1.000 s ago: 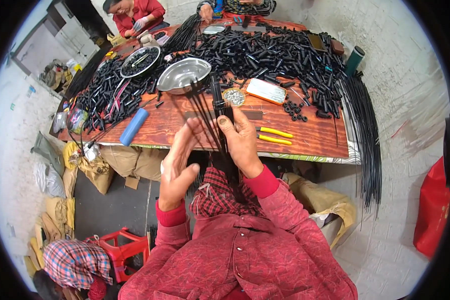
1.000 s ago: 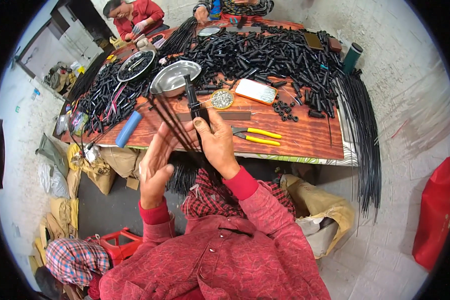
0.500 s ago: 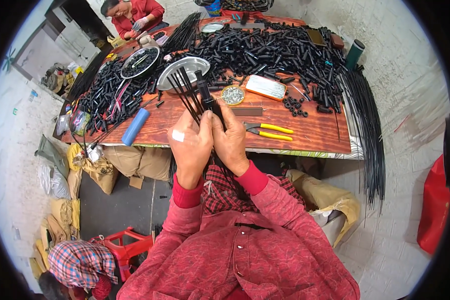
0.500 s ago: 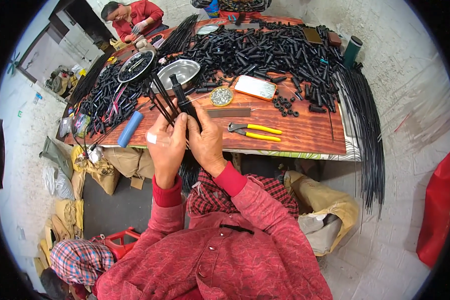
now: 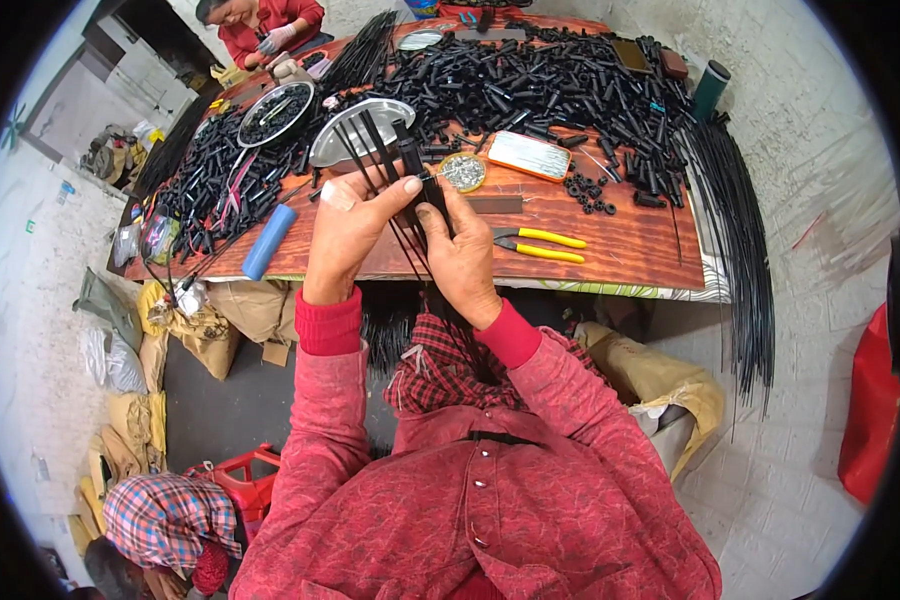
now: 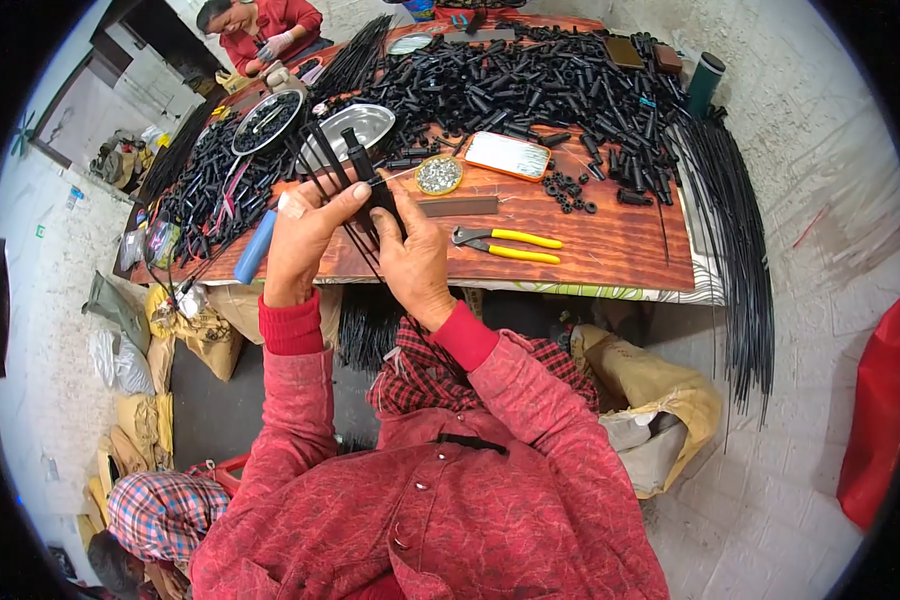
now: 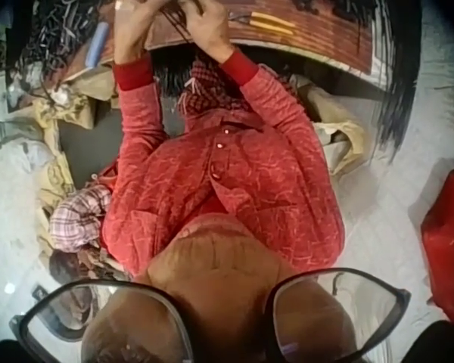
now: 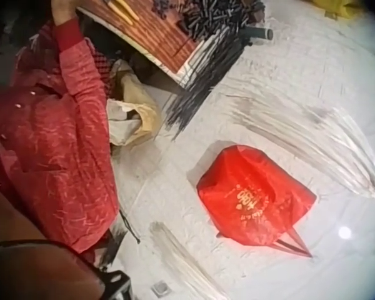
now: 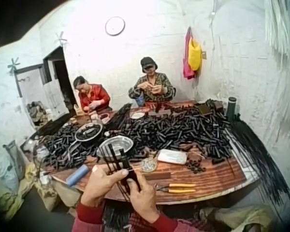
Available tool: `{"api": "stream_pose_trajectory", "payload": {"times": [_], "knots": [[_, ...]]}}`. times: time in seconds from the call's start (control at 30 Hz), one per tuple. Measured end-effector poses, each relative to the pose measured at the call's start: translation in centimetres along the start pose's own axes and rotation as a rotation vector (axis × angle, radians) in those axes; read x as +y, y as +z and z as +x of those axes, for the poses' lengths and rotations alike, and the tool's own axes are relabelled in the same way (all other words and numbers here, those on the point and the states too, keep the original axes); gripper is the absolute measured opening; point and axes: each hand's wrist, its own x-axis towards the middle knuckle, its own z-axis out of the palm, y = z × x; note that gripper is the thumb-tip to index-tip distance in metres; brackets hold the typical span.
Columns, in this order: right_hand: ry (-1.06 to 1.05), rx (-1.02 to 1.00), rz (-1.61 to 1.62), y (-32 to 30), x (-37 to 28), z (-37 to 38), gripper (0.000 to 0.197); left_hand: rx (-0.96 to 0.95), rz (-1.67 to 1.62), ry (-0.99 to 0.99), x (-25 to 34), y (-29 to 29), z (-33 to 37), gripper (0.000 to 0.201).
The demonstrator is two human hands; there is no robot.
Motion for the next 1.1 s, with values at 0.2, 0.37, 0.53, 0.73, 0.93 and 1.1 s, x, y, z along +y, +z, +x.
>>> {"api": "stream_pose_trajectory", "payload": {"times": [0.2,0.37,0.53,0.73,0.93,1.1], "knots": [[-0.009,-0.029,-0.024,-0.4,0.3,0.1,0.039,0.045,0.101,-0.027,1.3,1.1,-0.8,0.019],[-0.017,-0.04,-0.062,-0.4,-0.8,-0.3,0.04,0.049,0.051,-0.047,1.2,0.7,-0.9,0.02],[0.065,-0.127,-0.132,-2.0,-1.9,-0.2,0.04,0.049,0.05,0.054,0.4,0.2,-0.7,0.021],[-0.038,-0.073,-0.384,-2.9,-2.2,-0.6,0.019,0.008,0.079,0.063,1.0,-0.2,-1.1,0.023],[0.285,-0.294,-0.104,-3.8,-1.5,0.7,0.011,0.033,0.003,0.038,0.0,-1.0,-1.4,0.023],[0.382,-0.413,0.186,-4.0,0.7,1.9,0.013,0.017,0.028,0.09,-0.5,-1.4,-0.9,0.023]]}}
